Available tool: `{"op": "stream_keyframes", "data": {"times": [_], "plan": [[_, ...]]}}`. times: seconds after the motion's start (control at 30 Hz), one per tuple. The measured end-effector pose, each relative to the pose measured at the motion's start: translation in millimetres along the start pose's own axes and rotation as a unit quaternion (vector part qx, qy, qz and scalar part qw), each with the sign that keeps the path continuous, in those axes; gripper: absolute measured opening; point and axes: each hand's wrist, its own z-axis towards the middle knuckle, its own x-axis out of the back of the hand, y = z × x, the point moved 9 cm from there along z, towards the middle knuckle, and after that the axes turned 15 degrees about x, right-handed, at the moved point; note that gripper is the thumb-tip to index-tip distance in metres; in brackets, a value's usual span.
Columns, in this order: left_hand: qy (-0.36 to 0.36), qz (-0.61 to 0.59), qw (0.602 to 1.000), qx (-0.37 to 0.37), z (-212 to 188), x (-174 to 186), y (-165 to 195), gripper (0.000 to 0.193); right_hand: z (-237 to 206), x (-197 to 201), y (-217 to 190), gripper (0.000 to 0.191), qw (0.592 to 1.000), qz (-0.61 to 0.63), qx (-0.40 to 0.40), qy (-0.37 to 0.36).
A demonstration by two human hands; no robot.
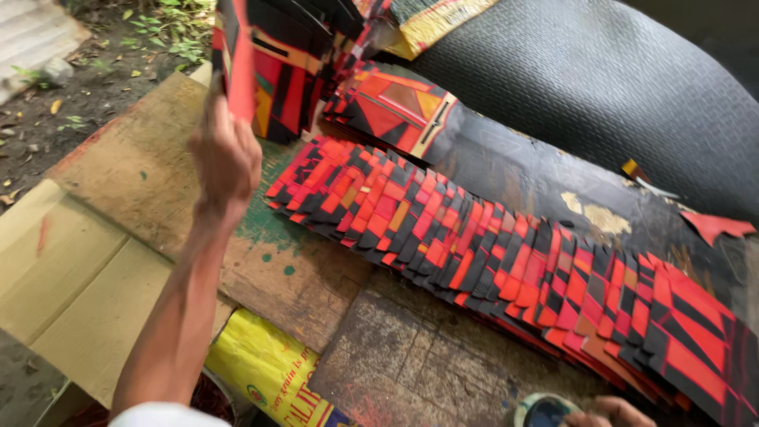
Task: The person repeatedly picks up small patterned pouches from a stack, applies a dark substance from a small container to the zipper area with a cloth, and places them back on the stack. The process is repeated for multiple pouches in a workshop setting.
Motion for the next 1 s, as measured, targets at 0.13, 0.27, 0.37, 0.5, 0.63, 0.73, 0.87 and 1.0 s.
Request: {"op": "stream_keyframes", "data": {"times": [0.13,0.27,0.37,0.5,0.63,0.73,0.87,1.0], "plan": [[-0.093,-0.134,0.987,-0.003,-82.7,52.5,91.2,0.044,10.4,36.1,-26.0,0.027,0.998,0.03,0.026,0.047],[-0.252,-0.12,0.96,-0.017,-162.0,43.6,151.1,0.061,13.1,57.8,-46.5,0.024,0.995,0.09,0.035,-0.007],[-0.252,-0.079,0.962,0.069,-192.6,35.8,148.6,0.071,19.8,67.7,-56.4,0.019,0.993,0.095,0.066,-0.015],[-0.197,-0.147,0.937,0.249,-222.5,45.1,110.7,0.084,25.6,71.3,-74.5,0.02,0.985,0.065,0.158,-0.034],[-0.237,-0.449,0.74,0.441,-259.3,11.5,77.8,0.053,25.8,65.3,-80.4,0.02,0.98,0.046,0.183,-0.062],[-0.278,-0.625,0.436,0.585,-292.5,-17.9,77.4,0.045,24.0,59.9,-81.2,0.02,0.978,0.045,0.19,-0.074],[-0.277,-0.645,0.321,0.635,-297.2,-17.4,91.4,0.043,24.8,52.5,-82.4,0.019,0.975,0.037,0.199,-0.092],[-0.282,-0.611,0.267,0.69,-288.5,-31.2,108.3,0.021,29.2,57.4,-86.4,0.02,0.975,0.019,0.204,-0.086]]}}
